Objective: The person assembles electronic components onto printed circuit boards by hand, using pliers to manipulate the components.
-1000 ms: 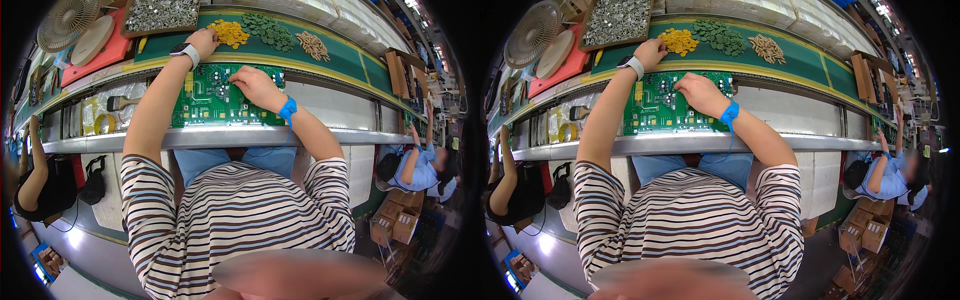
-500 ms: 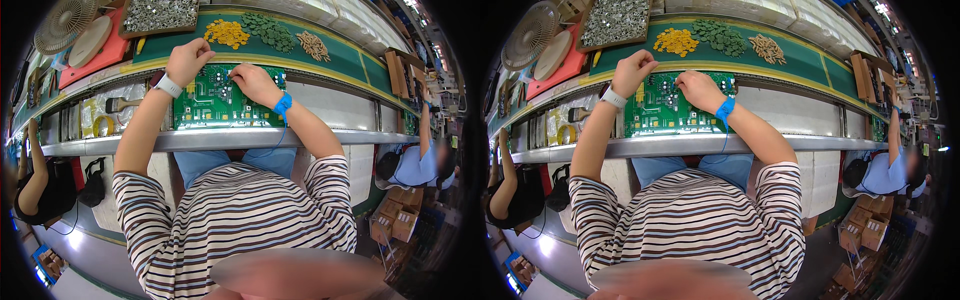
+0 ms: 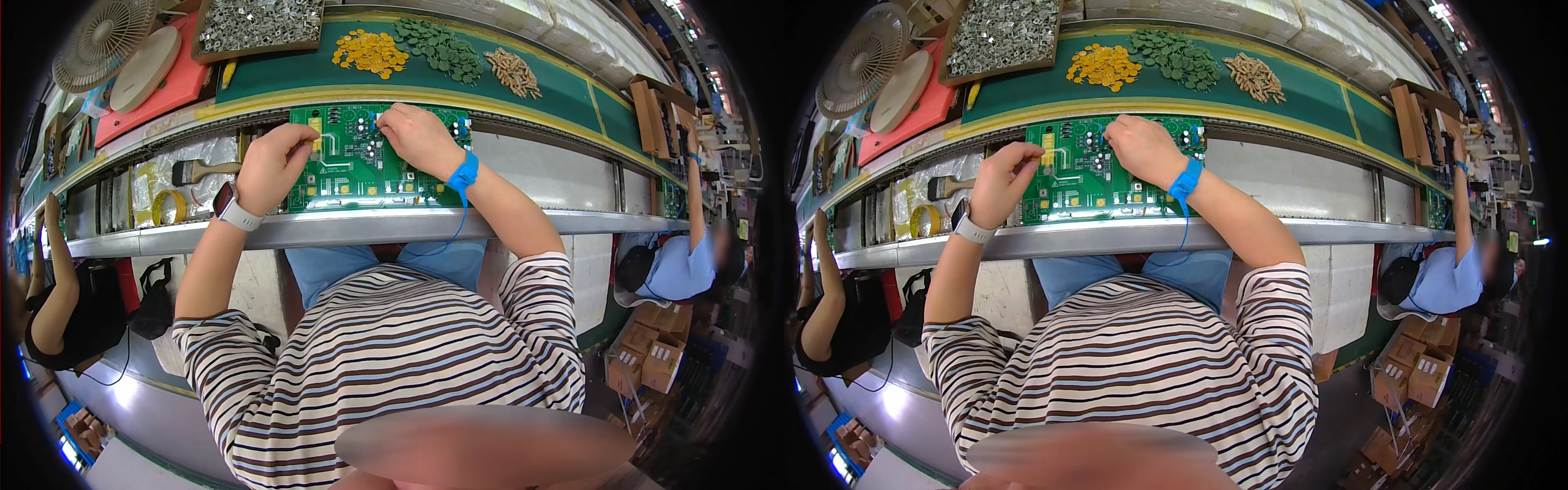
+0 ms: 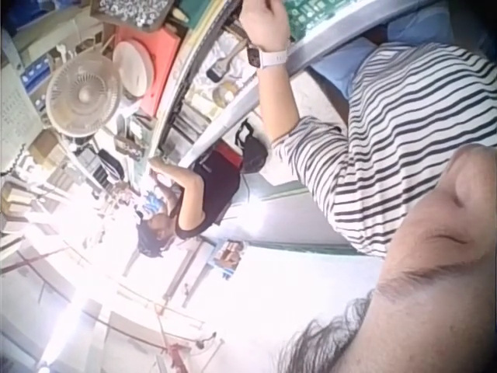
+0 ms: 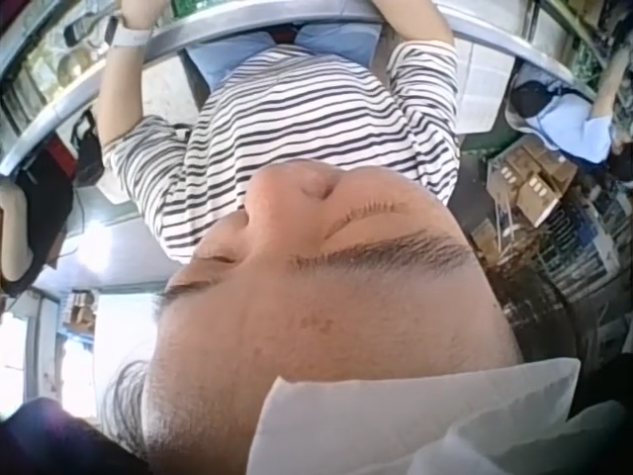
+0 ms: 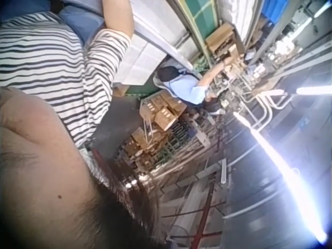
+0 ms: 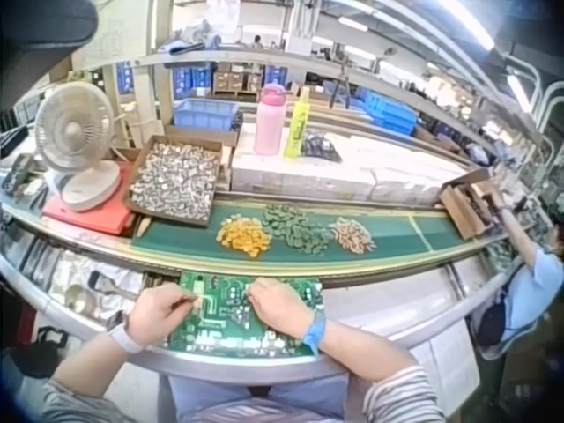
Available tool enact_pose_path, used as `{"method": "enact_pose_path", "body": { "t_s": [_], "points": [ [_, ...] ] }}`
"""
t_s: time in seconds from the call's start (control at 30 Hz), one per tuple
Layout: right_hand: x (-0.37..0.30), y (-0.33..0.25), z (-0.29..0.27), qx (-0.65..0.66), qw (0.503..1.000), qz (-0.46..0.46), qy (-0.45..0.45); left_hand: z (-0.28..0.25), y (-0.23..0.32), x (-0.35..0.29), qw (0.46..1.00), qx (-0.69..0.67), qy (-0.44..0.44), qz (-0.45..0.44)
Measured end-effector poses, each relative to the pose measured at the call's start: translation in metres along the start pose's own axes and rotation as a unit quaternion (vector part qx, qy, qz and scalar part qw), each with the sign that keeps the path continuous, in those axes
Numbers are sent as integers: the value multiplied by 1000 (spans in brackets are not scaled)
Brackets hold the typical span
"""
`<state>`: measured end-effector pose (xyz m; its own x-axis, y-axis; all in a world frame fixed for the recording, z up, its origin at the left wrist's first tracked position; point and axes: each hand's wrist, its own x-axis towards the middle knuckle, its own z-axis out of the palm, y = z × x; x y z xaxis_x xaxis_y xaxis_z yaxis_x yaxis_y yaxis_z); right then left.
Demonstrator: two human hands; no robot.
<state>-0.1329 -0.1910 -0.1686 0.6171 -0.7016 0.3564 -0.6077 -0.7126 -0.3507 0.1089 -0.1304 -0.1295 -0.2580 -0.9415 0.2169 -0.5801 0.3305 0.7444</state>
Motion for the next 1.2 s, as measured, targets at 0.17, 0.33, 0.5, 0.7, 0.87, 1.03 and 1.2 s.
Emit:
{"method": "enact_pose_path", "body": {
  "t_s": [0.17,0.33,0.5,0.7,0.87,1.03,1.2],
  "points": [
    [0,2,-2,-13,999,18,-41,-5,5,-15,999,19,-39,-9],
    [8,-3,-6,5,997,52,-55,-3,17,-30,996,12,-84,-28],
    [5,5,-3,-2,999,21,-41,3,17,-37,987,91,-129,19],
    [11,18,-31,-15,999,32,15,9,17,-40,974,154,-167,22],
    [7,83,-38,-241,957,95,129,13,20,-36,966,187,-179,22],
    [3,95,-32,-254,955,113,101,15,19,-35,957,207,-199,33],
    [5,100,-32,-242,959,139,51,17,20,-34,957,210,-196,35]
  ]
}}
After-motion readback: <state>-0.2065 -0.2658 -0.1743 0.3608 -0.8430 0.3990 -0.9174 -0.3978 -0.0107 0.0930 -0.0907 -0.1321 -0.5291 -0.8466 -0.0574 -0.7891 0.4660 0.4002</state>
